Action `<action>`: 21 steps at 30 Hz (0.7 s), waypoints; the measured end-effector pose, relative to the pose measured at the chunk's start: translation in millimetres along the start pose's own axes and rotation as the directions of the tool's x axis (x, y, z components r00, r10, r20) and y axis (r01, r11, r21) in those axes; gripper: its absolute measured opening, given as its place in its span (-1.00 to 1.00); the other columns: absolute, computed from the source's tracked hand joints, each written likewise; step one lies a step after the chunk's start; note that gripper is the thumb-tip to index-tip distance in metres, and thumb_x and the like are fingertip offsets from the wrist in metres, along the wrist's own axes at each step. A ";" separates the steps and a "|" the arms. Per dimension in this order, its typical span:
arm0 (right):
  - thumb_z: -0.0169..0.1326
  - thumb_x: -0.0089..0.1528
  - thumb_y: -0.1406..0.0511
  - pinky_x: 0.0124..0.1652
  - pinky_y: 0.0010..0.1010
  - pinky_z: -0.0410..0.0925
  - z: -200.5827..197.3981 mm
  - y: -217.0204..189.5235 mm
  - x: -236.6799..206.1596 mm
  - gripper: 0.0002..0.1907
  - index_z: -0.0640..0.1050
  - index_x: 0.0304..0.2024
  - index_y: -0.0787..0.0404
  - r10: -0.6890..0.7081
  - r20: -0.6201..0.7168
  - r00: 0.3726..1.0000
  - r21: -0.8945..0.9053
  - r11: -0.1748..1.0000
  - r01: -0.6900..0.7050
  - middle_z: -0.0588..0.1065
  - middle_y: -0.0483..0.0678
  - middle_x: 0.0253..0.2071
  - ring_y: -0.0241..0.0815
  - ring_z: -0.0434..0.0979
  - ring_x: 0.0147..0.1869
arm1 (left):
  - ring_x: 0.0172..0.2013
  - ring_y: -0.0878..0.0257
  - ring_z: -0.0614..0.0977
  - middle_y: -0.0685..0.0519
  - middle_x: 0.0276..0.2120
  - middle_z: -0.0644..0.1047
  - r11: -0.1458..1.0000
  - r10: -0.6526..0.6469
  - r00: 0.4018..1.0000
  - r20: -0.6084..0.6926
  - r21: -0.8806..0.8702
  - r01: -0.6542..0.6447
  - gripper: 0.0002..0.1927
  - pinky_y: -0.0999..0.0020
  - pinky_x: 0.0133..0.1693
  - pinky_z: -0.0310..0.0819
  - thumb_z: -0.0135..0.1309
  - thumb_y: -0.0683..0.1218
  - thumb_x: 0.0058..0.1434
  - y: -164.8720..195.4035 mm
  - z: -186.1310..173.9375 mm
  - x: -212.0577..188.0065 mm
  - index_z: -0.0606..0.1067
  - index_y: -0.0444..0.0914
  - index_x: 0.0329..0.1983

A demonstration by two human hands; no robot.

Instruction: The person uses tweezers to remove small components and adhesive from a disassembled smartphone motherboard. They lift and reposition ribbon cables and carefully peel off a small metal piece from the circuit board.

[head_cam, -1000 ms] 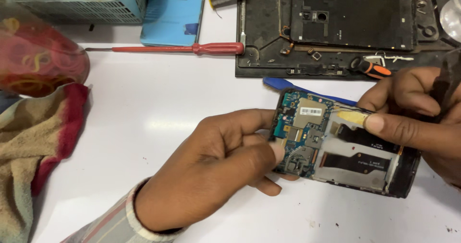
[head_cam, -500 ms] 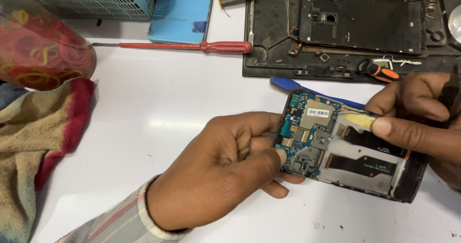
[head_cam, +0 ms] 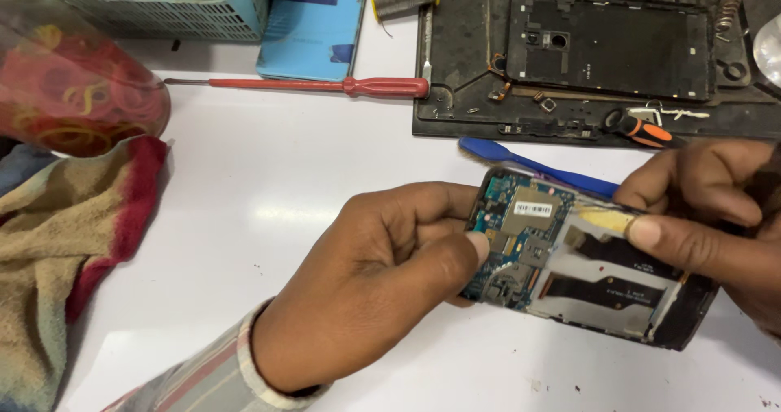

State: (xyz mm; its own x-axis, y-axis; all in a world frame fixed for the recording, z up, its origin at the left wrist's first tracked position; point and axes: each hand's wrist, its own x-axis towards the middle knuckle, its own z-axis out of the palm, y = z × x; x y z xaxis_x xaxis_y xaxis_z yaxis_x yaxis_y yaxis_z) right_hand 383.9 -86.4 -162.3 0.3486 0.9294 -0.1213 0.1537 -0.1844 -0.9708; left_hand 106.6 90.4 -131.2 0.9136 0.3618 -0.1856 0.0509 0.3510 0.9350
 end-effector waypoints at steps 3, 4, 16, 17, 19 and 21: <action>0.26 0.20 0.42 -0.15 -0.08 0.57 3.0 0.8 -4.7 -0.53 0.19 -0.52 0.05 -0.017 -0.013 1.000 -0.063 0.998 0.017 0.52 0.27 -0.25 0.16 0.74 -0.13 | -0.60 0.53 0.28 0.27 -0.62 0.38 1.000 0.027 0.999 -0.047 0.009 -0.026 -0.66 0.56 -0.51 0.21 0.03 -0.16 0.37 0.6 1.6 -1.3 0.56 -0.50 0.09; 0.26 0.20 0.42 -0.14 -0.09 0.57 3.9 1.3 -5.9 -0.53 0.19 -0.52 0.05 -0.018 -0.016 1.000 -0.083 0.996 0.017 0.52 0.26 -0.26 0.14 0.75 -0.13 | -0.61 0.53 0.26 0.28 -0.65 0.36 0.999 0.028 0.998 -0.058 0.039 -0.026 -0.70 0.55 -0.53 0.18 0.03 -0.14 0.36 1.1 2.3 -1.5 0.57 -0.48 0.01; 0.19 0.23 0.48 -0.31 -0.23 0.61 7.8 2.3 -13.0 -0.52 0.16 -0.52 0.04 -0.032 0.050 0.998 -0.052 0.998 0.035 0.48 0.22 -0.23 0.11 0.71 -0.17 | -0.68 0.52 0.13 0.28 -0.75 0.28 0.979 0.020 0.996 -0.082 0.202 -0.003 -0.68 0.46 -0.64 -0.03 0.02 -0.08 0.40 6.1 4.5 -4.2 0.50 -0.35 -0.46; 0.18 0.23 0.48 -0.32 -0.24 0.61 8.3 2.2 -13.4 -0.53 0.16 -0.52 0.04 -0.018 0.048 0.999 -0.040 0.999 0.020 0.49 0.22 -0.23 0.11 0.71 -0.17 | -0.67 0.52 0.14 0.28 -0.74 0.28 0.981 0.014 0.997 -0.082 0.193 0.002 -0.68 0.45 -0.64 -0.03 0.02 -0.08 0.40 6.2 4.6 -4.9 0.51 -0.35 -0.46; 0.17 0.23 0.49 -0.34 -0.25 0.62 9.4 1.8 -13.8 -0.54 0.17 -0.52 0.05 0.000 0.045 0.999 -0.039 0.999 0.002 0.49 0.22 -0.23 0.12 0.71 -0.17 | -0.67 0.53 0.15 0.28 -0.73 0.30 0.984 0.006 0.997 -0.083 0.178 0.009 -0.70 0.46 -0.64 -0.03 0.02 -0.09 0.39 6.6 5.3 -5.5 0.53 -0.36 -0.43; 0.16 0.24 0.49 -0.35 -0.27 0.62 10.6 1.5 -14.0 -0.54 0.17 -0.53 0.05 -0.010 0.043 0.999 -0.059 0.998 0.012 0.50 0.22 -0.23 0.12 0.72 -0.17 | -0.66 0.53 0.16 0.28 -0.72 0.32 0.986 0.000 0.996 -0.085 0.168 0.014 -0.72 0.47 -0.63 -0.03 0.02 -0.10 0.39 7.1 6.5 -5.2 0.55 -0.38 -0.37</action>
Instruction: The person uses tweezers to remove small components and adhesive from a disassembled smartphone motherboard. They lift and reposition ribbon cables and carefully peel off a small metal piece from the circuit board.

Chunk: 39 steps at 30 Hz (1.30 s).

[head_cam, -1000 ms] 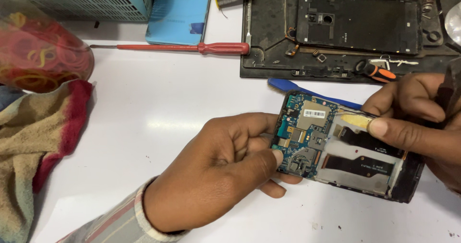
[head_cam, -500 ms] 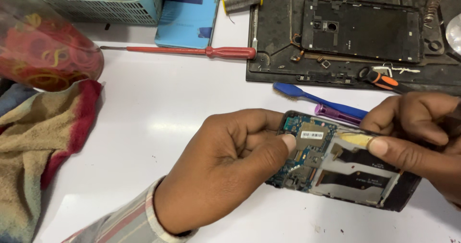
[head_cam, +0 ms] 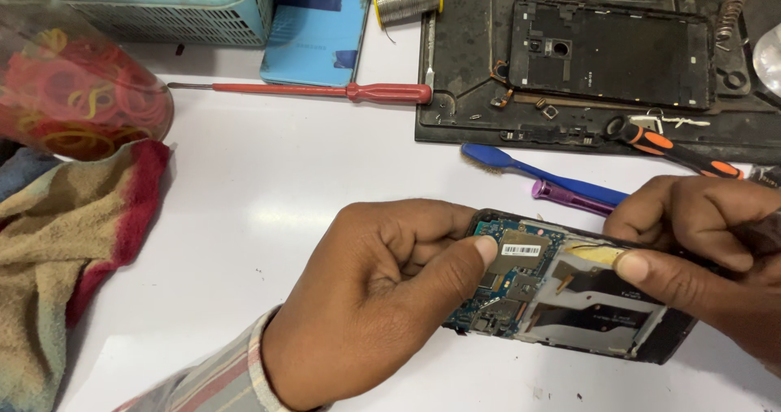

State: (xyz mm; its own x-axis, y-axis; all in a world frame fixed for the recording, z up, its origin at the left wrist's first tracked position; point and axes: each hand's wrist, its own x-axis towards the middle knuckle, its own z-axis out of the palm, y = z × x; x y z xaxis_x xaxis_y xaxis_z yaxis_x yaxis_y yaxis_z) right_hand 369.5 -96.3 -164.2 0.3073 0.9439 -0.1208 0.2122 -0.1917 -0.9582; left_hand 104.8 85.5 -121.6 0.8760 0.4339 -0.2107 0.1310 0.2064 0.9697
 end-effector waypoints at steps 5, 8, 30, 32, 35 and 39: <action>0.16 0.24 0.47 -0.33 -0.35 0.60 4.0 -0.4 -4.0 -0.53 0.17 -0.55 0.05 -0.089 -0.021 0.996 -0.105 0.991 0.086 0.51 0.18 -0.23 0.02 0.73 -0.19 | -0.53 0.56 0.47 0.18 -0.50 0.58 0.986 -0.039 0.999 -0.015 -0.162 0.036 -0.74 0.62 -0.48 0.35 0.04 -0.16 0.28 0.0 4.5 1.6 0.55 -0.43 -0.06; 0.17 0.25 0.47 -0.32 -0.38 0.58 6.2 -0.4 -7.0 -0.53 0.17 -0.55 0.05 -0.111 -0.013 0.994 -0.169 0.980 0.107 0.50 0.13 -0.21 -0.05 0.71 -0.17 | -0.43 0.51 0.58 0.06 -0.36 0.67 0.988 0.016 1.000 0.004 -0.155 -0.015 -0.67 0.61 -0.39 0.50 0.06 -0.16 0.32 -1.6 5.4 1.0 0.56 -0.48 0.05; 0.20 0.26 0.33 -0.27 -0.44 0.58 13.1 -11.6 -12.3 -0.53 0.19 -0.59 0.01 -0.241 0.020 0.970 -0.321 0.917 0.235 0.58 0.01 -0.28 -0.18 0.76 -0.16 | -0.40 0.42 0.67 -0.09 -0.40 0.70 0.992 0.039 0.999 0.008 -0.123 -0.037 -0.70 0.53 -0.35 0.58 0.04 -0.16 0.35 -1.8 6.7 -8.7 0.60 -0.51 -0.03; 0.19 0.25 0.34 -0.29 -0.46 0.57 13.9 -12.3 -13.0 -0.51 0.17 -0.60 0.01 -0.263 0.011 0.965 -0.342 0.906 0.251 0.58 0.00 -0.28 -0.19 0.76 -0.16 | -0.39 0.42 0.67 -0.07 -0.40 0.70 0.991 0.043 0.999 0.023 -0.126 -0.040 -0.70 0.54 -0.35 0.58 0.04 -0.15 0.35 -1.2 5.5 -7.1 0.59 -0.49 -0.02; 0.20 0.23 0.34 -0.31 -0.49 0.55 16.1 -13.4 -12.6 -0.52 0.18 -0.60 0.00 -0.285 0.004 0.959 -0.420 0.869 0.260 0.58 -0.02 -0.31 -0.23 0.74 -0.18 | -0.38 0.44 0.66 -0.02 -0.39 0.68 0.993 0.081 0.997 0.021 -0.083 -0.079 -0.71 0.55 -0.34 0.57 0.04 -0.16 0.32 0.2 4.5 -5.7 0.58 -0.46 -0.02; 0.23 0.22 0.33 -0.33 -0.49 0.51 21.4 -16.3 -13.2 -0.50 0.17 -0.61 -0.01 -0.341 -0.043 0.939 -0.451 0.845 0.286 0.58 -0.02 -0.32 -0.27 0.71 -0.24 | -0.49 0.40 0.54 -0.04 -0.52 0.63 0.984 0.116 0.993 0.029 0.131 -0.119 -0.70 0.51 -0.43 0.42 0.13 -0.18 0.23 2.9 4.1 -7.2 0.62 -0.42 -0.01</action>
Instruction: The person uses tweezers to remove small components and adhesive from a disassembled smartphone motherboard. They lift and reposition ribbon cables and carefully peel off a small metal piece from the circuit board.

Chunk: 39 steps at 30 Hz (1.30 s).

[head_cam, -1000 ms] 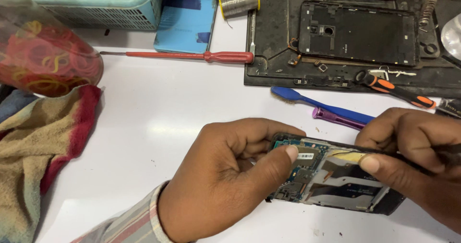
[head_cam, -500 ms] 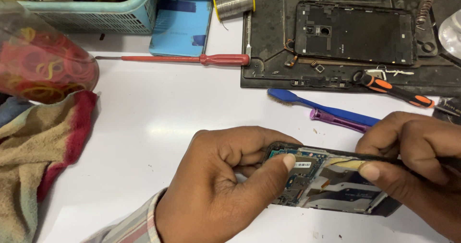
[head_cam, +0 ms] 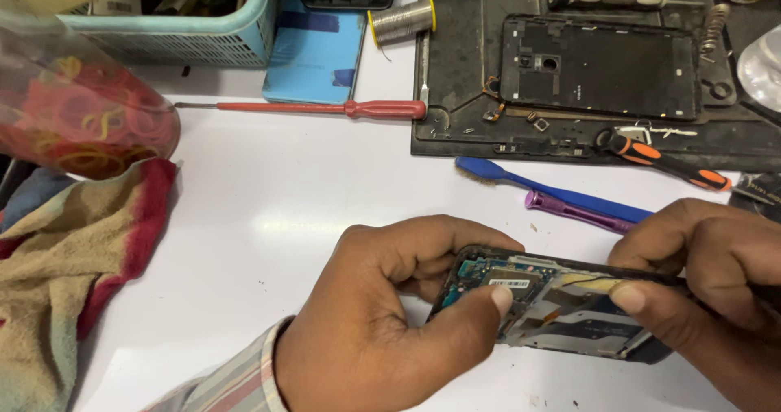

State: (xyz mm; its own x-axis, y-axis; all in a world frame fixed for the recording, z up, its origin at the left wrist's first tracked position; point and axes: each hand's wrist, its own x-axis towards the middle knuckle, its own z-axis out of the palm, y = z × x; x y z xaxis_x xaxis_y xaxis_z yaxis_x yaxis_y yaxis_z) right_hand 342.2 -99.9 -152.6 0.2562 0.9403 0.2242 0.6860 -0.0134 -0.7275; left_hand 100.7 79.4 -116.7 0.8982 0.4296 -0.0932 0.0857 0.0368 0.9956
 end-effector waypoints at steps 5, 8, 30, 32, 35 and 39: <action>0.24 0.22 0.31 -0.32 -0.47 0.50 2.4 -6.4 -5.9 -0.49 0.18 -0.61 -0.01 -0.003 -0.053 0.999 -0.050 0.999 0.000 0.58 -0.01 -0.30 -0.28 0.69 -0.25 | -0.43 0.46 0.58 0.05 -0.46 0.65 0.996 0.025 0.999 -0.024 -0.090 -0.027 -0.72 0.54 -0.39 0.46 0.17 -0.11 0.26 1.9 1.9 0.7 0.62 -0.40 -0.05; 0.25 0.20 0.29 -0.32 -0.48 0.49 2.6 -4.5 -11.3 -0.53 0.21 -0.61 -0.01 -0.011 -0.059 0.998 -0.081 0.997 0.007 0.58 -0.02 -0.29 -0.29 0.68 -0.26 | -0.44 0.44 0.61 0.03 -0.48 0.67 0.998 0.004 1.000 -0.024 -0.057 -0.005 -0.71 0.52 -0.41 0.48 0.18 -0.08 0.27 3.2 0.4 -0.3 0.65 -0.37 -0.06; 0.24 0.20 0.24 -0.40 -0.54 0.43 6.1 -2.0 -15.7 -0.63 0.27 -0.50 0.02 -0.037 -0.115 0.993 -0.182 0.983 0.016 0.61 -0.04 -0.26 -0.36 0.63 -0.34 | -0.41 0.46 0.60 0.04 -0.44 0.66 0.998 0.008 1.000 -0.019 -0.062 -0.009 -0.71 0.54 -0.37 0.49 0.17 -0.07 0.28 3.3 -1.0 -1.1 0.64 -0.35 -0.03; 0.25 0.21 0.24 -0.40 -0.55 0.42 5.4 -7.2 -12.6 -0.61 0.26 -0.51 0.00 -0.049 -0.101 0.994 -0.166 0.986 0.032 0.60 -0.05 -0.27 -0.37 0.64 -0.33 | -0.41 0.47 0.59 0.06 -0.45 0.65 0.998 0.030 0.999 -0.018 -0.052 -0.031 -0.71 0.54 -0.36 0.49 0.15 -0.09 0.27 2.6 -1.0 -1.4 0.62 -0.35 -0.03; 0.24 0.22 0.27 -0.34 -0.52 0.45 5.4 -13.6 -8.0 -0.54 0.21 -0.56 -0.01 -0.079 -0.087 0.993 -0.119 0.990 0.069 0.59 -0.02 -0.28 -0.33 0.66 -0.26 | -0.42 0.48 0.59 0.06 -0.47 0.65 0.999 0.044 0.999 -0.032 -0.018 -0.044 -0.70 0.54 -0.36 0.48 0.16 -0.10 0.25 1.6 -0.3 -2.1 0.63 -0.35 -0.01; 0.22 0.24 0.32 -0.25 -0.46 0.50 5.2 -15.1 -3.7 -0.51 0.17 -0.59 0.01 -0.022 -0.073 0.997 0.050 0.998 0.025 0.57 0.03 -0.27 -0.28 0.66 -0.21 | -0.40 0.42 0.58 -0.02 -0.46 0.65 1.000 -0.002 0.999 -0.039 -0.004 0.002 -0.64 0.51 -0.32 0.45 0.17 -0.18 0.25 -0.8 1.1 -2.0 0.61 -0.37 0.11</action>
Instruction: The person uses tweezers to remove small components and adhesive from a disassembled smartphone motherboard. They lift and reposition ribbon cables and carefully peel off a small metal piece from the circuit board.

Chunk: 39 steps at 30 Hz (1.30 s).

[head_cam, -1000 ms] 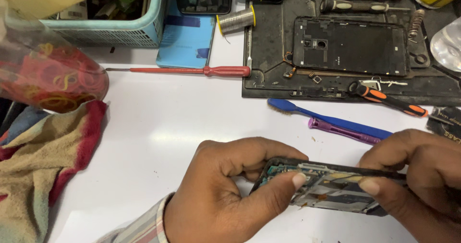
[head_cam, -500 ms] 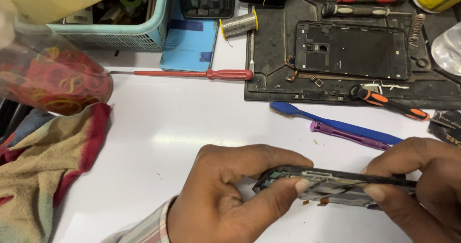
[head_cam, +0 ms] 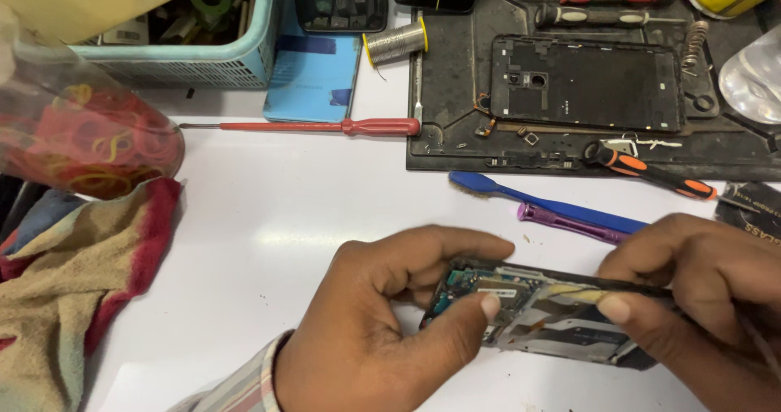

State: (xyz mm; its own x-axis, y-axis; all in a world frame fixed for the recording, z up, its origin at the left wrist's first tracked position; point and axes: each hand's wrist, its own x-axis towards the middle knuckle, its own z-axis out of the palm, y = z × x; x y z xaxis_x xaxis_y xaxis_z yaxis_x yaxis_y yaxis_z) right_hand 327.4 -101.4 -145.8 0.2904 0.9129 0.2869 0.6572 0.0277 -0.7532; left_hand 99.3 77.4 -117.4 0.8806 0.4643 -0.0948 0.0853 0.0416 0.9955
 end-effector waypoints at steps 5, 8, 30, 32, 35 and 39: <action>0.23 0.25 0.37 -0.27 -0.41 0.54 -6.1 13.6 2.7 -0.51 0.19 -0.58 0.04 0.155 0.119 0.981 0.073 0.984 -0.164 0.60 0.06 -0.26 -0.21 0.65 -0.17 | -0.24 0.44 0.66 -0.02 -0.22 0.68 0.961 -0.047 0.998 0.030 -0.271 0.053 -0.60 0.54 -0.20 0.56 0.06 -0.26 0.27 -6.3 1.1 5.7 0.45 -0.43 0.18; 0.24 0.24 0.38 -0.28 -0.38 0.55 -9.3 22.3 -0.5 -0.50 0.16 -0.54 0.04 0.211 0.139 0.967 0.097 0.969 -0.226 0.55 0.06 -0.25 -0.18 0.66 -0.16 | -0.25 0.40 0.67 -0.08 -0.20 0.68 0.937 -0.083 0.996 0.042 -0.336 0.092 -0.65 0.52 -0.21 0.59 0.04 -0.27 0.29 -8.5 1.5 7.1 0.46 -0.49 0.13; 0.09 0.37 0.37 -0.17 -0.34 0.51 -6.5 21.6 13.7 -0.64 0.25 -0.46 0.18 0.313 0.107 0.944 0.193 0.925 -0.329 0.55 0.16 -0.16 -0.21 0.58 -0.13 | -0.42 0.47 0.67 -0.04 -0.30 0.69 0.943 -0.148 0.989 0.029 -0.296 0.150 -0.65 0.59 -0.40 0.58 0.06 -0.25 0.25 -13.1 -2.3 13.5 0.43 -0.45 0.10; -0.01 0.41 0.34 -0.15 -0.35 0.53 -6.0 18.2 15.3 -0.70 0.29 -0.43 0.18 0.299 0.062 0.952 0.115 0.946 -0.304 0.52 0.10 -0.16 -0.23 0.60 -0.16 | -0.45 0.50 0.61 0.00 -0.32 0.68 0.957 -0.143 0.989 0.025 -0.252 0.144 -0.68 0.61 -0.43 0.52 0.06 -0.26 0.25 -14.1 -1.1 13.0 0.44 -0.44 0.08; -0.11 0.43 0.33 -0.15 -0.32 0.55 -5.1 14.4 15.9 -0.74 0.35 -0.39 0.20 0.263 -0.013 0.965 0.112 0.959 -0.259 0.50 0.08 -0.16 -0.21 0.59 -0.20 | -0.47 0.50 0.55 0.01 -0.35 0.65 0.975 -0.121 0.993 0.008 -0.187 0.120 -0.71 0.59 -0.46 0.44 0.10 -0.25 0.29 -16.8 1.0 10.8 0.49 -0.43 0.07; -0.13 0.44 0.21 -0.16 -0.35 0.49 -5.0 16.1 17.7 -0.76 0.31 -0.29 0.19 0.174 -0.087 0.981 0.206 0.966 -0.153 0.44 0.04 -0.22 -0.27 0.48 -0.24 | -0.55 0.41 0.49 0.02 -0.44 0.65 0.963 -0.081 0.995 -0.062 0.254 0.094 -0.75 0.47 -0.53 0.40 0.22 -0.17 0.18 -18.4 1.4 6.4 0.65 -0.33 -0.08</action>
State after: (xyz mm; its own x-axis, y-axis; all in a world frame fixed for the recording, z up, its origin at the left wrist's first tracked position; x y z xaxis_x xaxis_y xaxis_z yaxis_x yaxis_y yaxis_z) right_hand 346.6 -86.9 -149.9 0.4598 0.8647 0.2022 0.4473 -0.0287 -0.8939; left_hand 104.0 78.4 -136.3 0.8404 0.5131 -0.1743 0.2830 -0.1412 0.9487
